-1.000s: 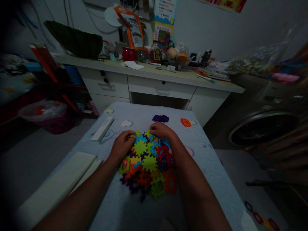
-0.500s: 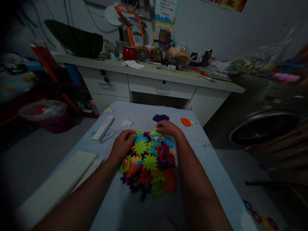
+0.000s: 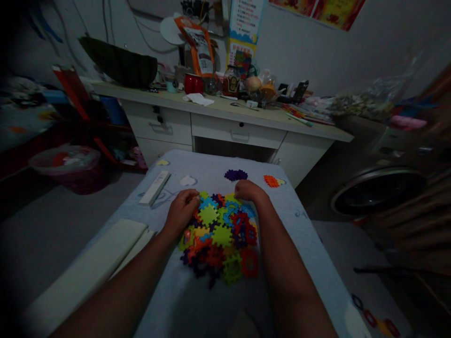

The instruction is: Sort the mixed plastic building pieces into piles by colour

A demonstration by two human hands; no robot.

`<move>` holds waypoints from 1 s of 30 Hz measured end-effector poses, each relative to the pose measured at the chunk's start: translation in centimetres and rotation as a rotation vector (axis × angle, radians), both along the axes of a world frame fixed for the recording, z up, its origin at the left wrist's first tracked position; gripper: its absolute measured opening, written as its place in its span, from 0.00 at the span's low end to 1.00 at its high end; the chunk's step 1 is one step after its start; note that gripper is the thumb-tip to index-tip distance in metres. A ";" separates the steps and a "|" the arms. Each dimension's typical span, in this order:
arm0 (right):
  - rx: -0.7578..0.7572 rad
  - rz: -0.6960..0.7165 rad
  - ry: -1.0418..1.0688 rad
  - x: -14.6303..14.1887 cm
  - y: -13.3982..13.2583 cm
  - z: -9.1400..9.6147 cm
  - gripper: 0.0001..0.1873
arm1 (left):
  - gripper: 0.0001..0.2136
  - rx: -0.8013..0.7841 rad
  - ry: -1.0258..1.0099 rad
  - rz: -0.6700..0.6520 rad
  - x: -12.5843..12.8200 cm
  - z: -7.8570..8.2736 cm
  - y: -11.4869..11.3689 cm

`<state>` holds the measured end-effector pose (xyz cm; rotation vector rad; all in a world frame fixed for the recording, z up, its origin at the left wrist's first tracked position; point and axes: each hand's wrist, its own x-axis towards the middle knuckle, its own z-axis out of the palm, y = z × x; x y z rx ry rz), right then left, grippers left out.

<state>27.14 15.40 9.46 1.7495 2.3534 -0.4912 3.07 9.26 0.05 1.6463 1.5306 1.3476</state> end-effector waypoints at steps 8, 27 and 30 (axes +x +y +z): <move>0.223 0.101 0.026 -3.4 -0.5 -1.7 0.14 | 0.11 0.015 -0.035 0.011 -0.1 -0.4 0.2; 0.031 0.024 0.585 -2.2 0.0 -2.4 0.06 | 0.11 -0.037 -0.050 0.007 0.0 0.1 -0.1; 0.007 -0.005 0.728 -1.1 -0.2 -1.5 0.05 | 0.11 -0.042 -0.047 0.002 0.0 0.2 -0.2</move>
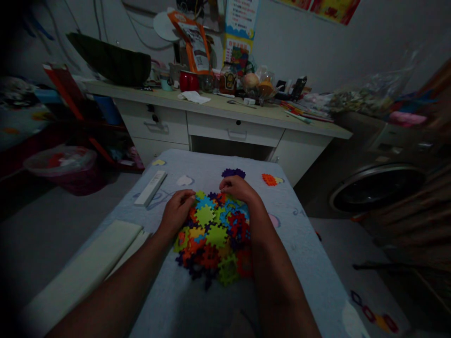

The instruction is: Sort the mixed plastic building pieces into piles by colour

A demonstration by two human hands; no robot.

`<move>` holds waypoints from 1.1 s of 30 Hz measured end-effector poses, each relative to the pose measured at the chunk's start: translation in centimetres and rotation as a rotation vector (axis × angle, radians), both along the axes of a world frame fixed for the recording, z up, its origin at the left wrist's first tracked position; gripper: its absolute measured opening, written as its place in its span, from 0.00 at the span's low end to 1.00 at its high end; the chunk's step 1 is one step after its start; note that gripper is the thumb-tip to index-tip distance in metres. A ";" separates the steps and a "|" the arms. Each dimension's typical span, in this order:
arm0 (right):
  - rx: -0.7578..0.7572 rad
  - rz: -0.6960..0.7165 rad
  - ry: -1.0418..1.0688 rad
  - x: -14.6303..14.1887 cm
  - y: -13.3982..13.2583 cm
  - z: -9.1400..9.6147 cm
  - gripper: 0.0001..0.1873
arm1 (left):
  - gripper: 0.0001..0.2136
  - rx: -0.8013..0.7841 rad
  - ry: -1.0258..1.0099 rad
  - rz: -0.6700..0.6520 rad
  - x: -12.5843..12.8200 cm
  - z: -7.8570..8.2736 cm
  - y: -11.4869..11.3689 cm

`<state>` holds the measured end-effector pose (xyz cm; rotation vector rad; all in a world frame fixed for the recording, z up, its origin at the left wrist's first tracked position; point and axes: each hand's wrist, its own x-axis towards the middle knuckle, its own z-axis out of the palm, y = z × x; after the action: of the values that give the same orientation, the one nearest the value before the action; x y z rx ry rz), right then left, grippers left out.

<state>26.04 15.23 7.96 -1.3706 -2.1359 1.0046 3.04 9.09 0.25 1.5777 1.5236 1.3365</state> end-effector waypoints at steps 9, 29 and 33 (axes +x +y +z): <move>0.168 -0.427 0.325 4.7 0.4 0.2 0.11 | 0.12 0.003 0.017 -0.001 -0.1 0.0 0.0; 0.354 -1.333 -0.014 15.4 1.9 -7.7 0.23 | 0.13 -0.003 0.016 0.006 -0.2 -0.6 0.2; 0.332 -1.283 -0.080 15.1 1.8 -7.8 0.24 | 0.13 -0.008 0.007 0.001 -0.2 -0.5 0.2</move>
<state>41.12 17.05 0.13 -2.0653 -0.9349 0.0648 2.83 9.24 -0.27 1.5790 1.5323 1.3242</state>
